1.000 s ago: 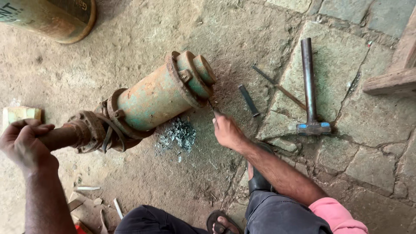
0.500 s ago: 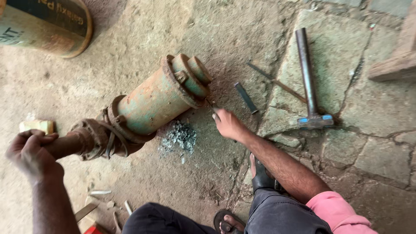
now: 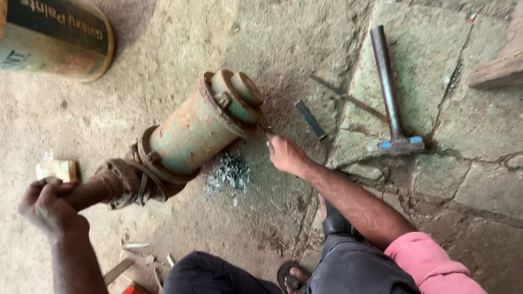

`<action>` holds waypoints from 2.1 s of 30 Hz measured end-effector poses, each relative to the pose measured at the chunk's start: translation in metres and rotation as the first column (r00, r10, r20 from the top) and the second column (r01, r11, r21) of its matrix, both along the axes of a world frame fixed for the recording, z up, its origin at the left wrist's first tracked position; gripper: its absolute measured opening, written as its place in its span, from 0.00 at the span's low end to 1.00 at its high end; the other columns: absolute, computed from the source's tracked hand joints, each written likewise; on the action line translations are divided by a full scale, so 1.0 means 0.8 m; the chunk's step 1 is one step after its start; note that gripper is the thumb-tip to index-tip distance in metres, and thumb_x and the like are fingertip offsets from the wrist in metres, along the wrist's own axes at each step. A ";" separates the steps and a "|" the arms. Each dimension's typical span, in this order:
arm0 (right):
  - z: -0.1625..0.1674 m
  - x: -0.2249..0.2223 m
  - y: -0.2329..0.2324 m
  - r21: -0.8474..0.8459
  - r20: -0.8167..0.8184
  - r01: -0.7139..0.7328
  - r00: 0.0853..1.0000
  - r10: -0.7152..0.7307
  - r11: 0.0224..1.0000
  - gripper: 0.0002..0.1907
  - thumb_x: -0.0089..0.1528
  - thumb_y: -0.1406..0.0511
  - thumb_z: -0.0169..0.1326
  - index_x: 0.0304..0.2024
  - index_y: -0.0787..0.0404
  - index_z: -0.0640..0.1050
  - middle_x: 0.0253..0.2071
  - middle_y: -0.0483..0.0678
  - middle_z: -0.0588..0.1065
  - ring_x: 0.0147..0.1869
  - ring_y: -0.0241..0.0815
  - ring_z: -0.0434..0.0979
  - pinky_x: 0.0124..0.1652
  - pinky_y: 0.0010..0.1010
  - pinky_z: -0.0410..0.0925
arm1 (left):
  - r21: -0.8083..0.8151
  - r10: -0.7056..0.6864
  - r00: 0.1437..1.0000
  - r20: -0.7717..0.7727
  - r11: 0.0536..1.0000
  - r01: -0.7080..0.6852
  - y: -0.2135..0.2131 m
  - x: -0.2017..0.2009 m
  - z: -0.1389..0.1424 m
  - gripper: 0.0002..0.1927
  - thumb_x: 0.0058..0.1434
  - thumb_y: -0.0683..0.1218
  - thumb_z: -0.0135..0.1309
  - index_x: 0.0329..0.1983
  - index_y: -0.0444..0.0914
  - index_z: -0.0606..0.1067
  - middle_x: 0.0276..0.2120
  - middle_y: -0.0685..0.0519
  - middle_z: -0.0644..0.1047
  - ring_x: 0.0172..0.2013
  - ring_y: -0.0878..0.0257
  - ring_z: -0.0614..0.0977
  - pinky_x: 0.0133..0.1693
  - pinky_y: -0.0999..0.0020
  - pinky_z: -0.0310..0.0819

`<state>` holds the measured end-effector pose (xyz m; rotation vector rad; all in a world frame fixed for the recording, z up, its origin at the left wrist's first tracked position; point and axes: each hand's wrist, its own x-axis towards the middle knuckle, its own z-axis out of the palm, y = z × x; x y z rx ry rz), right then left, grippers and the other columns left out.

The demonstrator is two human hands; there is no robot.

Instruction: The person sits on the ground and uses a wrench and hammer to loosen and remove a bolt from a cylindrical mechanical part. They repeatedly strike the bolt with the hammer and turn it with the wrench, eventually removing the bolt and placing it on the ground.

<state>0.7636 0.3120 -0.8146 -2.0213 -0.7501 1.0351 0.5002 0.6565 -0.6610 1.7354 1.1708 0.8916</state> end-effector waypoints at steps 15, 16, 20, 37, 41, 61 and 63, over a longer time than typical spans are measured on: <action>0.006 -0.012 0.008 0.257 0.160 0.052 0.982 -0.096 0.965 0.25 0.70 0.74 0.42 0.71 0.66 0.63 0.28 0.53 0.74 0.15 0.31 0.65 0.08 0.21 0.60 | -0.006 0.017 1.000 -0.010 1.000 -0.017 0.002 -0.005 -0.003 0.11 0.56 0.31 0.47 0.38 0.34 0.77 0.34 0.47 0.79 0.38 0.54 0.85 0.52 0.49 0.88; 0.005 -0.011 0.009 0.288 0.174 0.049 0.979 -0.102 0.956 0.27 0.69 0.74 0.41 0.72 0.67 0.62 0.27 0.54 0.74 0.14 0.31 0.65 0.08 0.21 0.60 | 0.002 0.013 1.000 -0.021 1.000 -0.013 0.003 -0.006 -0.004 0.09 0.57 0.31 0.48 0.36 0.34 0.76 0.33 0.47 0.78 0.37 0.54 0.85 0.50 0.49 0.87; -0.002 -0.008 0.009 0.150 0.250 -0.001 0.968 -0.037 0.989 0.23 0.73 0.73 0.43 0.71 0.64 0.64 0.25 0.52 0.75 0.17 0.35 0.66 0.13 0.26 0.59 | 0.046 0.059 0.998 -0.028 0.997 -0.058 0.000 0.000 0.000 0.13 0.52 0.30 0.47 0.38 0.35 0.76 0.37 0.47 0.79 0.40 0.53 0.86 0.51 0.49 0.89; 0.013 -0.031 0.006 -0.007 0.704 0.029 0.710 -0.015 1.000 0.40 0.61 0.69 0.56 0.73 0.66 0.56 0.72 0.65 0.60 0.75 0.63 0.60 0.67 0.64 0.57 | 0.000 0.023 1.000 0.003 1.000 -0.023 0.001 -0.004 -0.005 0.11 0.53 0.30 0.45 0.33 0.34 0.74 0.31 0.47 0.78 0.34 0.56 0.85 0.45 0.54 0.88; 0.017 -0.031 0.011 -0.018 0.648 -0.011 0.762 0.020 1.000 0.39 0.65 0.68 0.55 0.74 0.70 0.55 0.75 0.67 0.55 0.78 0.65 0.54 0.72 0.61 0.49 | 0.041 -0.061 0.997 0.044 0.997 0.060 -0.004 -0.001 -0.001 0.09 0.61 0.29 0.46 0.35 0.32 0.75 0.27 0.45 0.77 0.33 0.55 0.85 0.49 0.52 0.88; 0.026 -0.020 0.004 0.055 0.645 -0.034 0.764 -0.010 0.998 0.33 0.67 0.68 0.49 0.73 0.68 0.58 0.75 0.63 0.56 0.78 0.64 0.53 0.72 0.60 0.46 | 0.069 -0.010 0.997 0.074 0.998 0.005 -0.014 0.009 0.006 0.10 0.58 0.28 0.45 0.33 0.32 0.76 0.27 0.46 0.78 0.30 0.55 0.85 0.44 0.55 0.88; 0.025 -0.021 0.003 0.003 0.549 -0.053 0.835 0.043 0.999 0.33 0.65 0.69 0.49 0.72 0.67 0.58 0.74 0.64 0.56 0.76 0.65 0.52 0.69 0.62 0.46 | 0.044 -0.017 0.997 0.077 0.999 0.014 -0.015 0.009 0.006 0.12 0.55 0.28 0.44 0.33 0.32 0.75 0.28 0.46 0.78 0.31 0.54 0.86 0.46 0.52 0.90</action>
